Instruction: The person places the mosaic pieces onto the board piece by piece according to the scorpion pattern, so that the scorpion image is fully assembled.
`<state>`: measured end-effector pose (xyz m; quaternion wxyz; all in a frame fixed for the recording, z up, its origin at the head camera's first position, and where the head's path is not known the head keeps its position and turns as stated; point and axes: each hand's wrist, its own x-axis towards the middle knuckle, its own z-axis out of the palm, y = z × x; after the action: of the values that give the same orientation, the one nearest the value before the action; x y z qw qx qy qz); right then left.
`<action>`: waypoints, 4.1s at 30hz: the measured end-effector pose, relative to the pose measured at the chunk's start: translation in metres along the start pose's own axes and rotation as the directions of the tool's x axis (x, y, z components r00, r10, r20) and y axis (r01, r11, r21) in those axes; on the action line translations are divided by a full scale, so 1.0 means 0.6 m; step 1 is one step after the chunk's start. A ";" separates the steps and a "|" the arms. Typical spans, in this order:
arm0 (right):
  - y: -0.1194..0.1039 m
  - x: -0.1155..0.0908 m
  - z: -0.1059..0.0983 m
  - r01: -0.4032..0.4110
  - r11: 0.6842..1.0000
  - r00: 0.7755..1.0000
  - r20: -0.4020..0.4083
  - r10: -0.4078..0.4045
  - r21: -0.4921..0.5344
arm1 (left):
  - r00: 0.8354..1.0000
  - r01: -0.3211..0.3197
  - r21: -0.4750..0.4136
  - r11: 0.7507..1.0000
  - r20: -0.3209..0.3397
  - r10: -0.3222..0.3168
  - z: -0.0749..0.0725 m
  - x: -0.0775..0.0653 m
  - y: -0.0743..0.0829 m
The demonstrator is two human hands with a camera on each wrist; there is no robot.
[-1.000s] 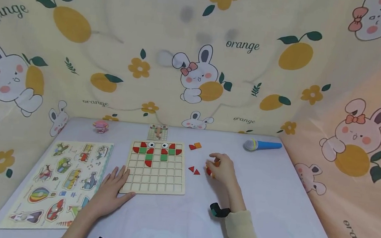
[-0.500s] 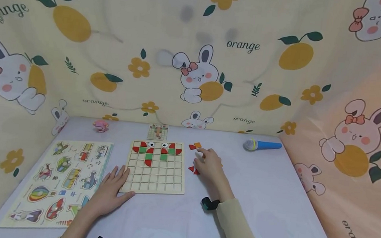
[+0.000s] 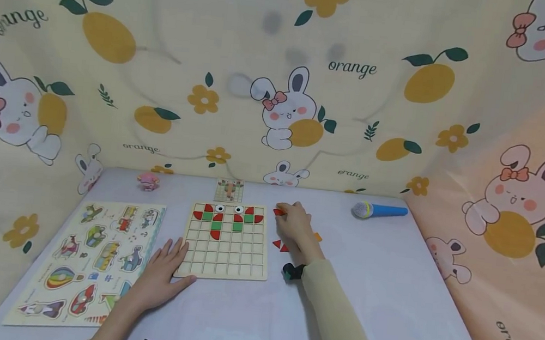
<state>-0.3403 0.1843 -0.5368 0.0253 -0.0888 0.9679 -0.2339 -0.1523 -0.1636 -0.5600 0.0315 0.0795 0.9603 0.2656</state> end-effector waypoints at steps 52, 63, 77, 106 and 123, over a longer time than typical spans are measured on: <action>-0.080 -0.093 0.012 0.195 0.977 0.979 -0.070 -0.189 0.089 | 0.999 -0.042 0.016 0.999 -0.011 0.042 0.004 0.002 -0.017; -0.136 -0.123 0.065 0.322 0.946 0.946 -0.037 -0.321 0.039 | 0.999 -0.047 0.008 0.999 -0.003 0.047 0.006 -0.003 -0.019; -0.140 -0.115 0.088 0.317 0.947 0.948 -0.024 -0.316 0.055 | 0.999 -0.042 0.008 0.999 -0.012 0.042 0.005 -0.008 -0.014; -0.134 -0.112 0.070 0.229 0.962 0.973 -0.064 -0.221 0.148 | 0.999 -0.045 0.015 0.999 -0.012 0.045 0.013 -0.004 -0.017; 0.031 -0.144 -0.039 0.039 0.975 0.972 -0.236 0.013 0.217 | 0.999 -0.038 0.031 0.999 -0.011 0.038 0.008 -0.005 -0.018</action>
<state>-0.2607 0.2269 -0.5241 -0.0817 -0.0635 0.9316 -0.3485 -0.1504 -0.1712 -0.5695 0.0195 0.0965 0.9628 0.2517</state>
